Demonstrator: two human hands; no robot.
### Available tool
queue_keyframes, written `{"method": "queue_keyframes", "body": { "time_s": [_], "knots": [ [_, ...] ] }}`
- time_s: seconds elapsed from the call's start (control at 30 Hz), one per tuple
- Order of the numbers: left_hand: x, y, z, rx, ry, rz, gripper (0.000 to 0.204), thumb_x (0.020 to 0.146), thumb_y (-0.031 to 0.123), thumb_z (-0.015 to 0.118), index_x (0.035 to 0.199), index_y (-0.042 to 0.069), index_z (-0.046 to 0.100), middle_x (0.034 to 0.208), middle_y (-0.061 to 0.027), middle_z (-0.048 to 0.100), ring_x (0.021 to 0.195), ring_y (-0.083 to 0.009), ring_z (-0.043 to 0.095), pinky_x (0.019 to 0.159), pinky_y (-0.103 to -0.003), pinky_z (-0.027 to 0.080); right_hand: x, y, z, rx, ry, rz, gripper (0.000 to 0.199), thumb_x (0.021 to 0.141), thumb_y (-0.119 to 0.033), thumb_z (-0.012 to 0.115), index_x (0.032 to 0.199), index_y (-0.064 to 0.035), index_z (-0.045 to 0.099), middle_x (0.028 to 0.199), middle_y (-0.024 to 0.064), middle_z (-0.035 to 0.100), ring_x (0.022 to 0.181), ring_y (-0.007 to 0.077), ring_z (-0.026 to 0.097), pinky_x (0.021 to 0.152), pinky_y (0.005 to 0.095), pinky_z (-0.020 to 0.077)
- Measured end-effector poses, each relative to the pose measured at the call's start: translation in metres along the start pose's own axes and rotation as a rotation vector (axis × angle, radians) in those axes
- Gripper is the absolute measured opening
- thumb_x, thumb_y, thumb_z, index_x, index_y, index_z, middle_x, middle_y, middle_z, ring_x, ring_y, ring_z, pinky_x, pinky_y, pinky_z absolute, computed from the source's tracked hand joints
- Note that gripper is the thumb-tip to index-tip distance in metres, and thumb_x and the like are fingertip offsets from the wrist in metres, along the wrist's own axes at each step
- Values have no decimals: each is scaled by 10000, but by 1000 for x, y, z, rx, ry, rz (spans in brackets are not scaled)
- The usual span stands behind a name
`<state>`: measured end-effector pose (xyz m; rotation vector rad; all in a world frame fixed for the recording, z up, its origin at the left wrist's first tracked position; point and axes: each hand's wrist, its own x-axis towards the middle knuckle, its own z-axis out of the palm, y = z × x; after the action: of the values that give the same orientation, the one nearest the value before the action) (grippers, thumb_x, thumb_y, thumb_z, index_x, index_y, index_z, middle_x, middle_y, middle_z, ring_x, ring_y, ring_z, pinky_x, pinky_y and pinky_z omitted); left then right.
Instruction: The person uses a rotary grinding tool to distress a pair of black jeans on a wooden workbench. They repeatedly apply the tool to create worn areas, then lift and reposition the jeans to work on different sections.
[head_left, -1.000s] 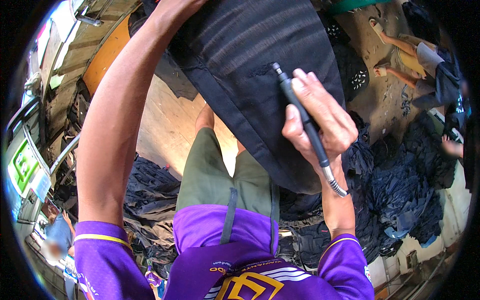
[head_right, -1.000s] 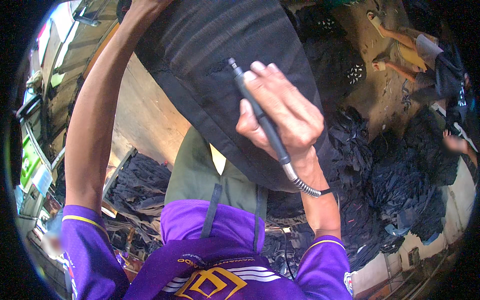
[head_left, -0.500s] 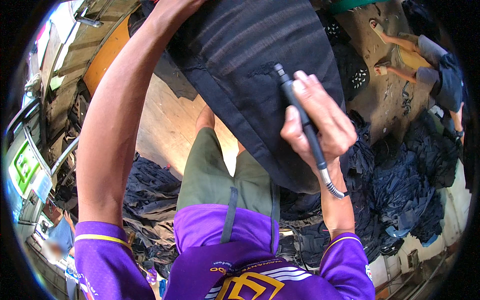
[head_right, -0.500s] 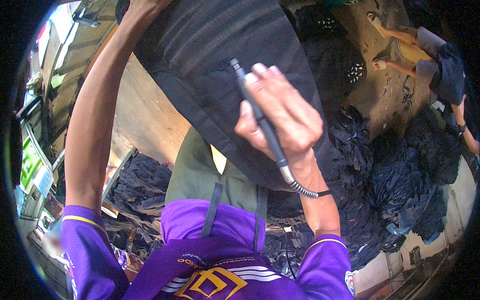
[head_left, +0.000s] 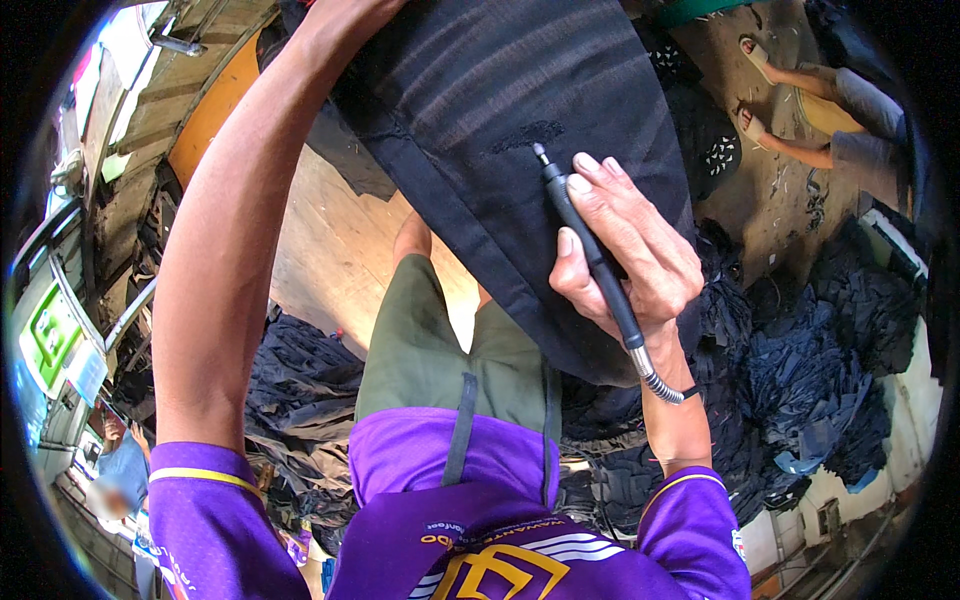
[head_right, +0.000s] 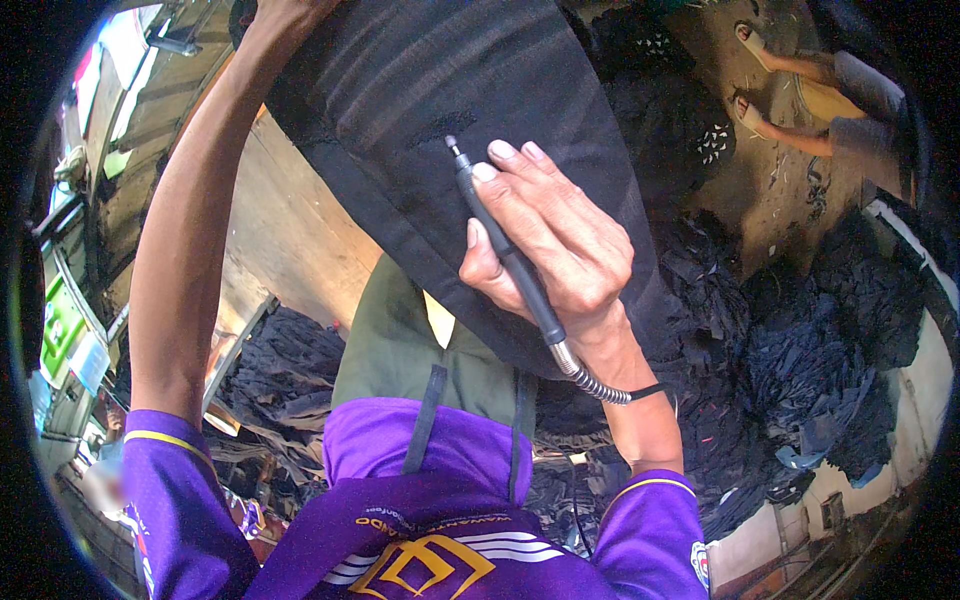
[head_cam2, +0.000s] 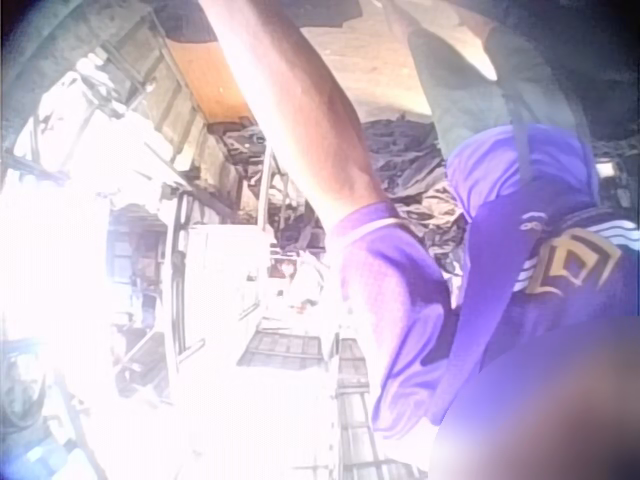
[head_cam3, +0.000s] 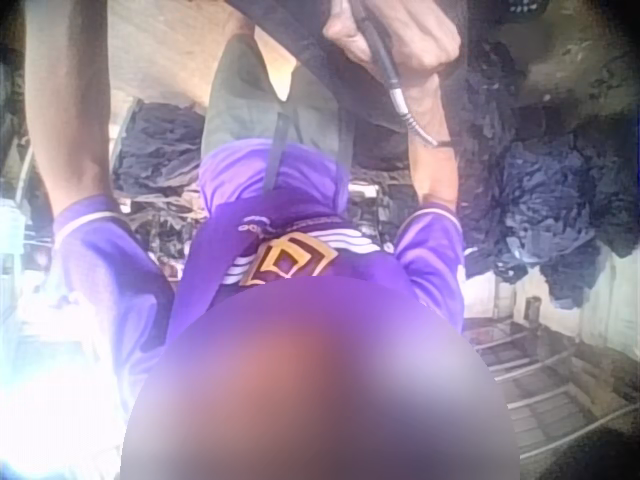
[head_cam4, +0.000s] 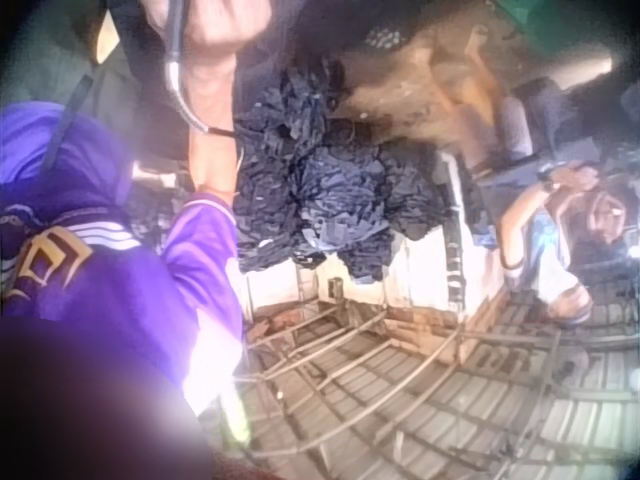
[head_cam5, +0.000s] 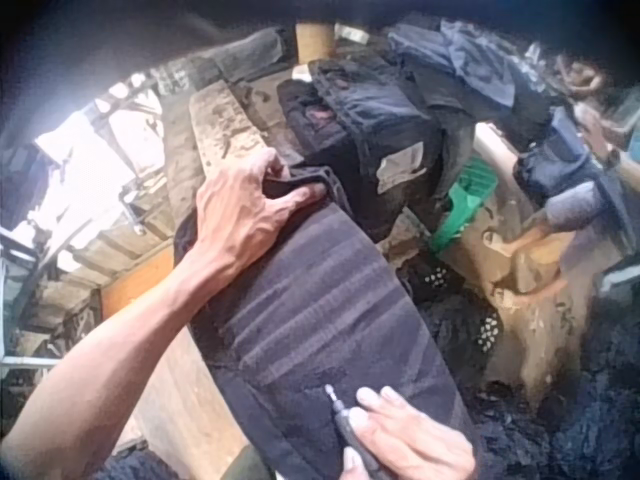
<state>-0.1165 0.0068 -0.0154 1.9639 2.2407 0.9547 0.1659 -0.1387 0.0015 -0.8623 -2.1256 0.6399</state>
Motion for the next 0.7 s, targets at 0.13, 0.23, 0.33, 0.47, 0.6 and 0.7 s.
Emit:
{"method": "queue_keyframes", "body": {
  "time_s": [0.13, 0.23, 0.33, 0.47, 0.6, 0.7],
  "knots": [
    [-1, 0, 0, 4, 18, 22, 548, 867, 505, 885, 1005, -7, 746, 1002, -231, 760, 938, -373, 740, 839, -473, 569, -2, -2, -4, 3, -9, 42, 329, 834, 0, 742, 1140, 107, 801, 1104, 272, 817, 1124, 406, 808, 1067, 498, 633],
    [-1, -1, 0, 0, 6, 5, 549, 867, 507, 884, 1006, -6, 746, 1005, -230, 757, 937, -374, 738, 838, -473, 567, -2, -1, -2, -32, 34, 60, 331, 830, -2, 745, 1138, 106, 800, 1097, 280, 815, 1114, 404, 812, 1061, 495, 636],
    [0, -1, 0, -4, 3, 11, 552, 865, 509, 884, 1008, -6, 746, 1006, -228, 755, 937, -377, 736, 837, -474, 567, -3, -1, 0, -8, 18, 16, 308, 816, -26, 781, 1110, 61, 813, 1033, 205, 826, 1066, 371, 826, 1017, 495, 660],
    [-1, -2, 1, -7, 14, 17, 558, 863, 512, 884, 1014, -7, 747, 1005, -225, 755, 943, -381, 738, 840, -478, 567, -4, 0, 0, -44, 69, 64, 315, 810, -24, 777, 1110, 67, 810, 1049, 205, 825, 1071, 370, 824, 1016, 491, 661],
    [-1, -2, 2, -3, 13, 22, 565, 862, 518, 882, 1018, -8, 746, 1011, -228, 758, 954, -384, 742, 849, -482, 567, -4, -1, -1, -62, 92, 104, 310, 803, -21, 769, 1094, 77, 808, 1030, 201, 822, 1068, 370, 826, 1023, 490, 659],
    [-1, -2, 2, 0, 19, 39, 573, 862, 526, 880, 1016, -8, 743, 1017, -232, 761, 957, -387, 744, 853, -483, 568, -6, -4, -3, 9, -6, 47, 355, 816, -11, 749, 1149, 100, 804, 1104, 286, 816, 1117, 413, 809, 1070, 498, 629]
  ]
}}
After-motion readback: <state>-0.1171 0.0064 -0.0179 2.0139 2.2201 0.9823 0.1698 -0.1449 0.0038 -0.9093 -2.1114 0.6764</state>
